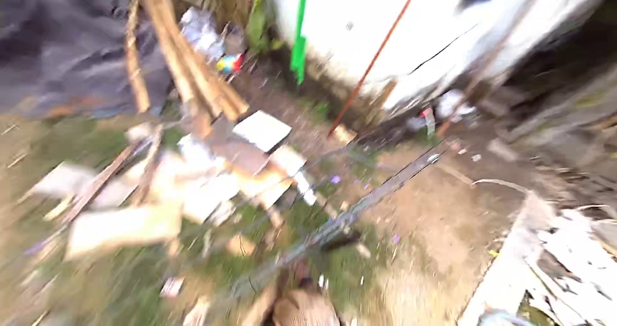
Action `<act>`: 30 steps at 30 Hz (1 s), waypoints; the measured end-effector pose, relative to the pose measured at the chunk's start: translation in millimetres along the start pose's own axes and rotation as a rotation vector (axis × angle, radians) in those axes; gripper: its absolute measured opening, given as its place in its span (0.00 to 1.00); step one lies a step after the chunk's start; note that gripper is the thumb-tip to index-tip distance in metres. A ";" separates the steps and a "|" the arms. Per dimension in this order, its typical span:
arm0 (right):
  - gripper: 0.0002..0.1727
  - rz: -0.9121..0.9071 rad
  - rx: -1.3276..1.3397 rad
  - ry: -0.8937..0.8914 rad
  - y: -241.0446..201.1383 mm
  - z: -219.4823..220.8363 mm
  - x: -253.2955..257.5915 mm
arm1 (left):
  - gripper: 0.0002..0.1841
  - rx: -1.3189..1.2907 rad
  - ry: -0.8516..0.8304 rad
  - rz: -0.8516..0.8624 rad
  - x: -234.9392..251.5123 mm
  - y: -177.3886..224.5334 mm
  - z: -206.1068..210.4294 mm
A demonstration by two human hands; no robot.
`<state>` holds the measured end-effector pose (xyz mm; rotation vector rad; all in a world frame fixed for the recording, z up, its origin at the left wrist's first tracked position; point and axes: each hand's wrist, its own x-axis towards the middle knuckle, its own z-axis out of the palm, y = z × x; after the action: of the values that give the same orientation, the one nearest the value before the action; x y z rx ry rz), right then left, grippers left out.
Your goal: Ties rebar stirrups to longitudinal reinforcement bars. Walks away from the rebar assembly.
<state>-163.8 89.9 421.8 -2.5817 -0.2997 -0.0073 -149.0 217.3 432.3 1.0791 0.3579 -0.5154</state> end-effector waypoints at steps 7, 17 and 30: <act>0.09 -0.293 0.173 -0.386 -55.4 71.3 -30.4 | 0.24 -0.344 0.306 -0.078 -31.4 -54.7 -110.5; 0.12 -0.364 0.346 -0.462 -57.8 60.5 -52.9 | 0.15 -0.275 0.567 0.065 -9.1 -20.0 -135.1; 0.13 -0.600 0.270 -0.642 -45.9 13.5 -32.7 | 0.13 0.089 0.691 0.489 11.0 115.8 -140.3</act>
<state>-206.3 128.1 431.7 -2.0705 -1.2033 0.6039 -78.9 384.4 451.4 1.3617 0.6515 0.2980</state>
